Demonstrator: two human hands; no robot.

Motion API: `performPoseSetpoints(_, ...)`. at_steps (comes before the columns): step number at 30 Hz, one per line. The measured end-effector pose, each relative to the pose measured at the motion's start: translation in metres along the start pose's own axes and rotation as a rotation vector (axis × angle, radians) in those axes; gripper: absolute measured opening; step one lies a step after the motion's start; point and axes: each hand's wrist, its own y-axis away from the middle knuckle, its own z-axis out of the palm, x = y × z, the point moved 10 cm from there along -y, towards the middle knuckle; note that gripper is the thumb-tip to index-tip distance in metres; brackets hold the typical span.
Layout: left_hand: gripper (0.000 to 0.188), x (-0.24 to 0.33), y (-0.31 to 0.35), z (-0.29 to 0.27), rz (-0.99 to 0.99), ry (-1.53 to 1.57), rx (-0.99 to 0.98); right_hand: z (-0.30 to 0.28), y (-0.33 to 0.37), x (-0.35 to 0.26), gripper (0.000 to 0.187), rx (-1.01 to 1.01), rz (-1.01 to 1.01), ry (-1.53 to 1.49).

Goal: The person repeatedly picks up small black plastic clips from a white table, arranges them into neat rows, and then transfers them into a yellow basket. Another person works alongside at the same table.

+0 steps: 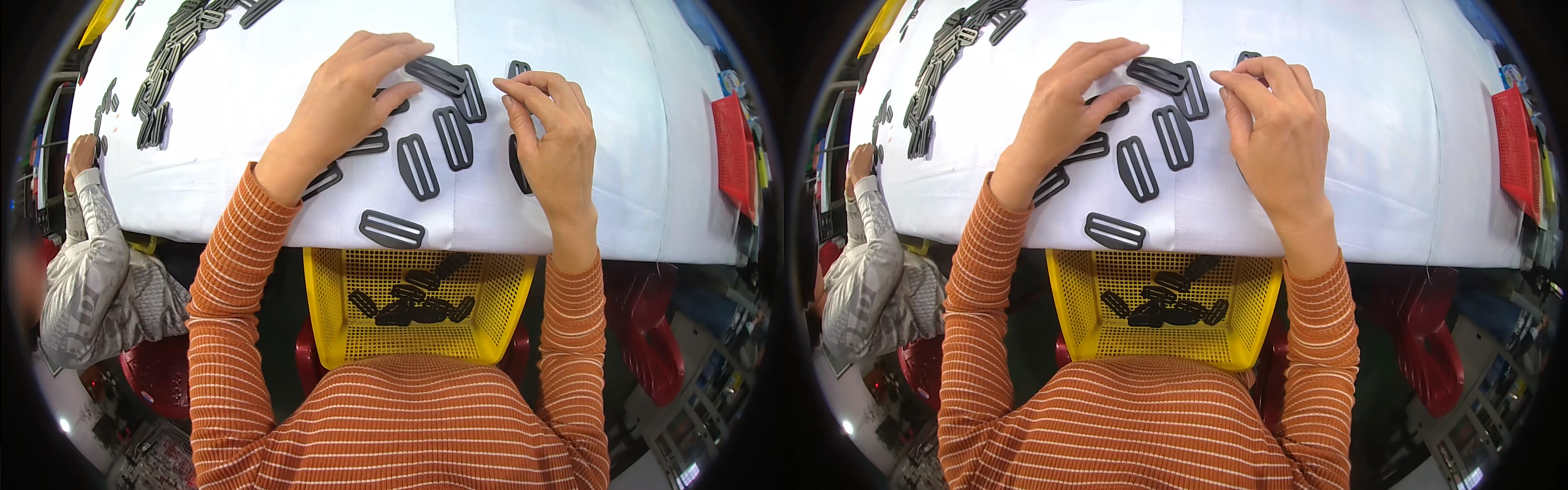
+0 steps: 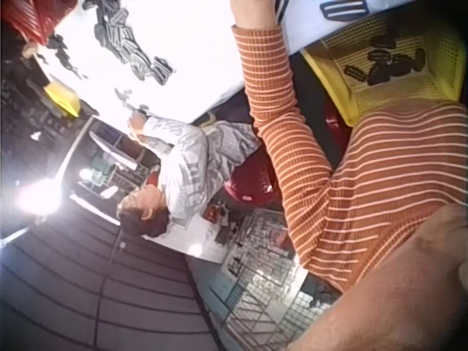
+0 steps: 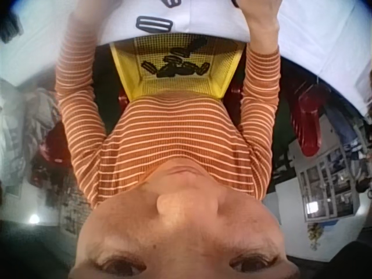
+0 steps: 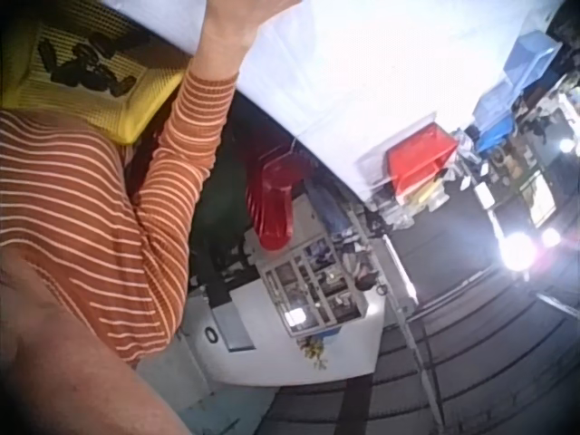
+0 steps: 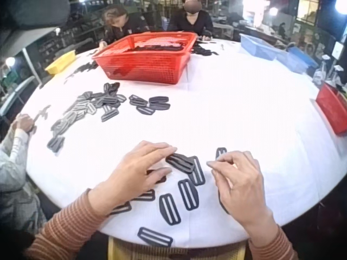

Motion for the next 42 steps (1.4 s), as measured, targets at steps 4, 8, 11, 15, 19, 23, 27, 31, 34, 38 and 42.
performPoseSetpoints(4,0.037,-0.003,-0.006,0.008,0.000,-0.008,-0.077,0.011,-0.004,-0.007,0.017,-0.087,-0.037,-0.036)
performPoseSetpoints(8,0.031,-0.027,-0.013,0.015,-0.036,0.030,-0.182,0.021,-0.003,-0.018,0.021,-0.194,-0.132,0.075)
performPoseSetpoints(11,0.029,-0.035,-0.011,0.010,-0.019,0.128,-0.191,0.019,-0.004,-0.010,0.024,-0.218,-0.117,0.121)
performPoseSetpoints(15,0.029,-0.039,-0.018,0.016,-0.155,0.274,-0.357,0.026,-0.011,-0.020,0.027,-0.217,-0.170,0.057)
performPoseSetpoints(19,0.031,-0.042,-0.016,0.021,-0.130,0.286,-0.353,0.043,-0.010,-0.023,0.031,-0.256,-0.253,0.125)
performPoseSetpoints(23,0.031,-0.048,-0.015,0.020,-0.093,0.245,-0.332,0.054,-0.015,-0.028,0.030,-0.201,-0.294,0.237)
performPoseSetpoints(27,0.026,-0.045,-0.015,0.016,-0.064,0.239,-0.262,0.039,-0.024,-0.020,0.025,-0.181,-0.270,0.206)
performPoseSetpoints(31,0.019,-0.066,-0.010,0.014,-0.227,0.293,-0.164,-0.002,-0.010,0.012,0.025,-0.081,-0.030,0.025)
performPoseSetpoints(34,0.024,-0.058,-0.013,-0.008,-0.252,0.230,0.009,-0.020,0.030,0.024,0.028,-0.069,0.133,-0.015)
performPoseSetpoints(38,0.032,-0.066,-0.005,-0.045,-0.331,0.133,0.195,-0.028,0.060,-0.007,0.030,-0.096,0.140,0.008)
performPoseSetpoints(42,0.026,-0.032,0.025,-0.078,-0.343,0.120,0.308,-0.006,0.055,-0.063,0.030,-0.151,-0.056,-0.016)
